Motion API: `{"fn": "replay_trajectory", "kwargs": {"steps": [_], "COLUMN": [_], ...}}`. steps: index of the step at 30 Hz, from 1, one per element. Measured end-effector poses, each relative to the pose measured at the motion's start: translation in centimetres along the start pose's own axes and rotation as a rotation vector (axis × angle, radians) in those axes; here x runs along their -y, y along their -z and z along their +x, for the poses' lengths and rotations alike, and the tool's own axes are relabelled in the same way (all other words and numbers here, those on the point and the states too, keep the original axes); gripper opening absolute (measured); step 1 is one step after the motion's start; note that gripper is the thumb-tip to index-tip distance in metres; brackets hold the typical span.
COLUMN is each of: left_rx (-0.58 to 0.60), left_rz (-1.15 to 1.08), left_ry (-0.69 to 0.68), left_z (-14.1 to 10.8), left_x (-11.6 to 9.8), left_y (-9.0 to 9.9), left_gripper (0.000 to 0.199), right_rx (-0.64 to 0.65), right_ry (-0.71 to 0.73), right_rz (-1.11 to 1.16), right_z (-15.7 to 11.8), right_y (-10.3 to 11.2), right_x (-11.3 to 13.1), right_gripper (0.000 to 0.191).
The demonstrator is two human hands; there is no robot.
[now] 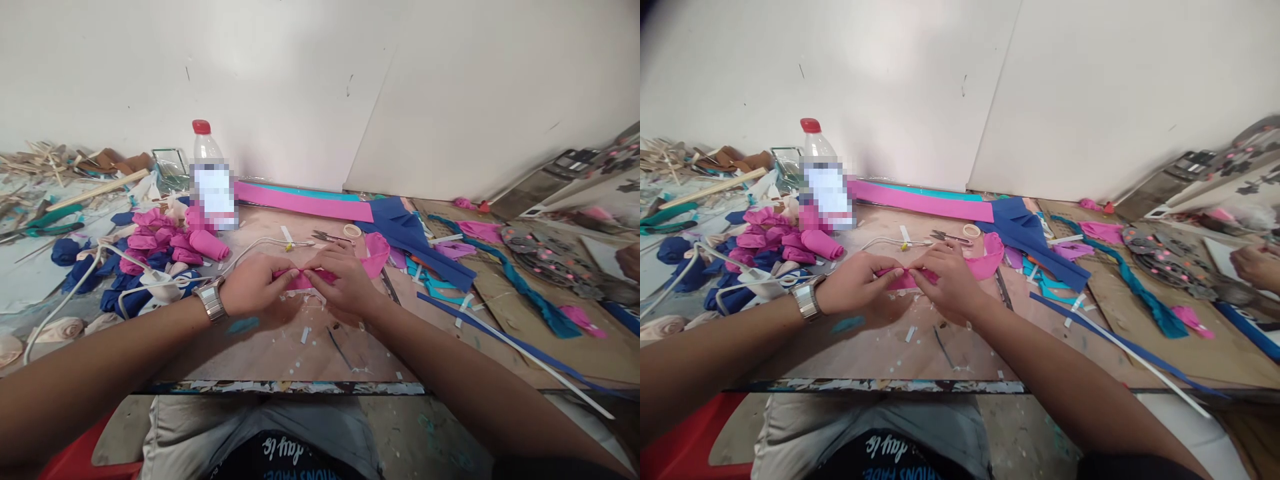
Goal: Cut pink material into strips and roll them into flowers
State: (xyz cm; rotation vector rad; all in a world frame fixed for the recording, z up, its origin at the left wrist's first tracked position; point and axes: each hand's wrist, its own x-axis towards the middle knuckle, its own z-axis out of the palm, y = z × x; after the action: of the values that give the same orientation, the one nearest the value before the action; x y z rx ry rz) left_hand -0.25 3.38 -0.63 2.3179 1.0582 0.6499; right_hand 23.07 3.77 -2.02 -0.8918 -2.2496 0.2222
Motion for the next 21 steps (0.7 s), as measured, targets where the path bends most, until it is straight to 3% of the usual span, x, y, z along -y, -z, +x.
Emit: {"fn": "replay_trajectory", "kwargs": {"steps": [7,15,21], "left_rx": [-0.049,0.093,0.089], "left_rz": [-0.004,-0.165,-0.201], "left_ry": [0.031,0.051,0.048], "left_z": [0.25,0.32,0.46], "left_x": [0.25,0.59,0.88], "left_y": [0.15,-0.28,-0.30], "left_gripper": [0.040,0.039,0.041], "right_rx": [-0.028,0.019,0.011], "right_ry": [-0.041,0.016,0.026], "right_rz": [-0.020,-0.028,-0.024], "right_z": [0.08,0.01,0.01], "right_y": [-0.01,-0.04,0.00], "right_x": [-0.40,-0.27,-0.29], "right_gripper": [0.014,0.013,0.011]}}
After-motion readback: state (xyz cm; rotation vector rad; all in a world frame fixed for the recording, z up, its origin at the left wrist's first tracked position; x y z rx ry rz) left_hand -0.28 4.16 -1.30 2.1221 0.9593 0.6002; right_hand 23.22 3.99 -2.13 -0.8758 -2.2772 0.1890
